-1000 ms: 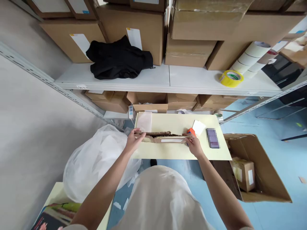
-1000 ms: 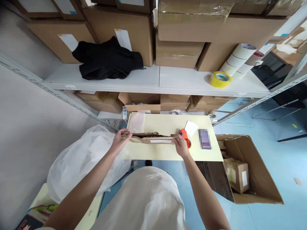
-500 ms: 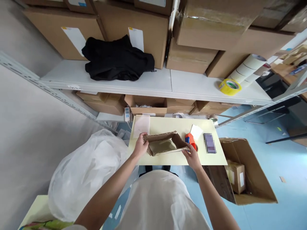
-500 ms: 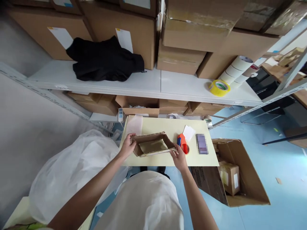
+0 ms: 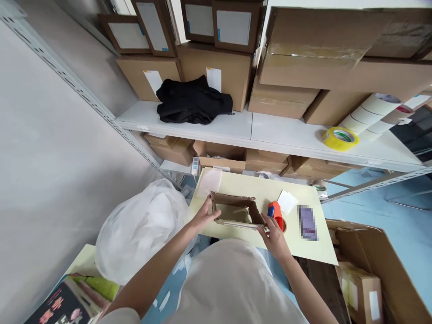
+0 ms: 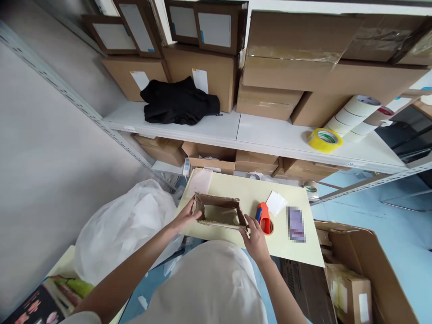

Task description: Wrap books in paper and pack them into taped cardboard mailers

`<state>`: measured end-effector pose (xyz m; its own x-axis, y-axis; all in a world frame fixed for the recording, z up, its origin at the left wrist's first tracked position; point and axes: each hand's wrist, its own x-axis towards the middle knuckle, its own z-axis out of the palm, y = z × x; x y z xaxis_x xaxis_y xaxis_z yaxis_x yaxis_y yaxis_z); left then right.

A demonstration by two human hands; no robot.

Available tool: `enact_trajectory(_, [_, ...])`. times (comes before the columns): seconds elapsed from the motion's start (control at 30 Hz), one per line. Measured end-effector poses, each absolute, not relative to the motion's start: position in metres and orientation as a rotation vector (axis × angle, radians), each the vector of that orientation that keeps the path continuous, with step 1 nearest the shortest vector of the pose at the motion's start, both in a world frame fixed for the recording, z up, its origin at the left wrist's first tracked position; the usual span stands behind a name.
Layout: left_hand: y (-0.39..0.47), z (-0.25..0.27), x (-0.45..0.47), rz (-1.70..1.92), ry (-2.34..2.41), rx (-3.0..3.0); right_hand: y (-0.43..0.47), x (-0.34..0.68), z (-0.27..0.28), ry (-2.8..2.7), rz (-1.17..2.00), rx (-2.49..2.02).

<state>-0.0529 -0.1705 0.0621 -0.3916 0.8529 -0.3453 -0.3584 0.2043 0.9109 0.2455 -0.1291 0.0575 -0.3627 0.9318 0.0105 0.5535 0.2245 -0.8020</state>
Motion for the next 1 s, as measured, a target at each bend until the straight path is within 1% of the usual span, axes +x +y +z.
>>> enact_trajectory(0.13, [-0.198, 0.06, -0.043, 0.993, 1.6, 1.289, -0.133, 0.249, 0.051, -2.072, 0.903, -1.321])
enact_trajectory(0.23, [-0.199, 0.056, -0.034, 0.914, 1.707, 1.492, -0.135, 0.25, 0.048, -2.105, 0.859, -1.292])
enact_trajectory(0.5, [-0.189, 0.055, -0.021, 0.882, 1.763, 1.603, -0.127, 0.251, 0.044, -2.28, 0.748, -1.17])
enact_trajectory(0.77, [-0.197, 0.052, -0.032, 0.843, 1.595, 1.571, -0.124, 0.265, 0.032, -2.401, 0.739, -1.076])
enact_trajectory(1.0, [-0.18, 0.044, -0.043, 0.864, 1.538, 1.565, -0.103, 0.265, 0.033, -2.476, 0.775, -1.018])
